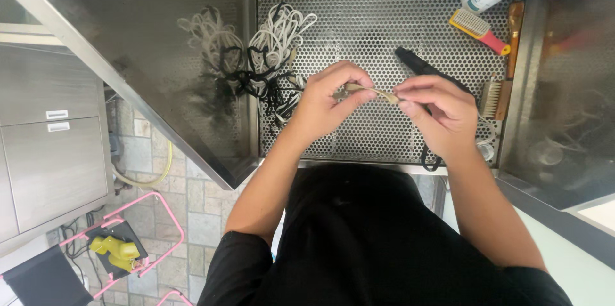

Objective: The person cleans shoelaces by holding them against a perforated metal surface and spraying them with water from a high-pressure nozzle. The person handles multiple sets of black and white laces one at a time, turning and shaking them under the water stream.

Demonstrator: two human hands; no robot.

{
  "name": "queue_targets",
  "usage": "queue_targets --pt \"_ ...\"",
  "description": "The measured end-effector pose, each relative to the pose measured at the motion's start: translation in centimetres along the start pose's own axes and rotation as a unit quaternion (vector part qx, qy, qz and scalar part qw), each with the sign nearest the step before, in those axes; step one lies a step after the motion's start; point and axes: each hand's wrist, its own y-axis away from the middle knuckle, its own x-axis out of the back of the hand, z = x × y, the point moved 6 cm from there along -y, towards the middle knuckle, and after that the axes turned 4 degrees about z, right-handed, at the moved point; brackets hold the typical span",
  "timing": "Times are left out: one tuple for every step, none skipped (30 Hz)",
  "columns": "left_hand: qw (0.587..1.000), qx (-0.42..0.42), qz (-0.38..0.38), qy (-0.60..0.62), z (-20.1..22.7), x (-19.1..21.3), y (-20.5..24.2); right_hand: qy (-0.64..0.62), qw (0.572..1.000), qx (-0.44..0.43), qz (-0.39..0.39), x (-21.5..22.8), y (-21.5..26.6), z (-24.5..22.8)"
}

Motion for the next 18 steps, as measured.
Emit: queue_targets --pt "1.000 0.001 0.005 0.001 -0.1 0.0 -0.1 -0.037 0.999 -0.009 0.018 0.7 0.5 0.3" --pt "1.000 0.001 0.009 0.002 -0.1 0.0 -0.1 -0.074 0.996 -0.018 0.036 1.3 1.1 0.7" --pt "1.000 0.000 0.015 0.001 0.0 0.0 -0.4 -0.112 0.992 -0.024 0.053 2.0 1.5 1.1" --pt "1.000 -0.001 0.009 0.006 0.2 0.0 -0.5 -0.103 0.991 -0.017 0.085 3.2 1.8 1.4" --pt "1.000 -0.003 0.002 0.010 0.6 0.0 -0.7 -0.094 0.989 -0.011 0.117 4.4 2.1 1.5" --pt "1.000 -0.004 -0.004 0.014 1.0 -0.1 -0.9 -0.048 0.988 -0.025 0.146 5.5 2.0 2.0" --pt "1.000 -0.014 -0.024 -0.001 1.5 -0.3 -1.2 -0.003 0.984 -0.043 0.173 6.5 2.1 2.4" --pt "0.999 -0.025 -0.044 -0.016 2.0 -0.5 -1.7 0.079 0.974 -0.081 0.195 7.5 1.6 3.2" --pt "0.997 -0.037 -0.063 -0.032 2.5 -0.7 -2.2 0.161 0.956 -0.118 0.215 8.2 1.3 3.6" --pt "0.994 -0.062 -0.071 -0.046 3.2 -0.9 -2.7 0.191 0.960 -0.097 0.179 7.7 1.1 3.3" --pt "0.991 -0.086 -0.078 -0.063 3.9 -1.1 -3.2 0.218 0.963 -0.077 0.140 6.8 0.9 3.1" --pt "0.987 -0.109 -0.084 -0.079 4.7 -1.4 -3.5 0.245 0.963 -0.057 0.100 5.5 0.6 2.8" --pt "0.986 -0.124 -0.086 -0.076 5.3 -1.7 -3.9 0.140 0.986 -0.087 0.027 3.8 0.6 3.1" --pt "0.984 -0.138 -0.088 -0.073 5.9 -2.2 -4.4 0.033 0.992 -0.115 -0.046 2.1 0.8 3.1" --pt "0.982 -0.150 -0.090 -0.071 6.5 -2.4 -4.5 0.037 0.989 -0.114 -0.081 0.7 0.8 2.9" --pt "0.982 -0.150 -0.093 -0.062 6.9 -2.6 -4.6 0.040 0.986 -0.113 -0.116 -0.7 0.9 2.8" --pt "0.982 -0.153 -0.098 -0.053 7.2 -2.9 -4.7 0.046 0.982 -0.111 -0.148 -1.8 0.8 2.6" --pt "0.982 -0.155 -0.102 -0.043 7.4 -3.0 -4.8 0.061 0.985 -0.095 -0.127 -2.0 0.4 2.1"
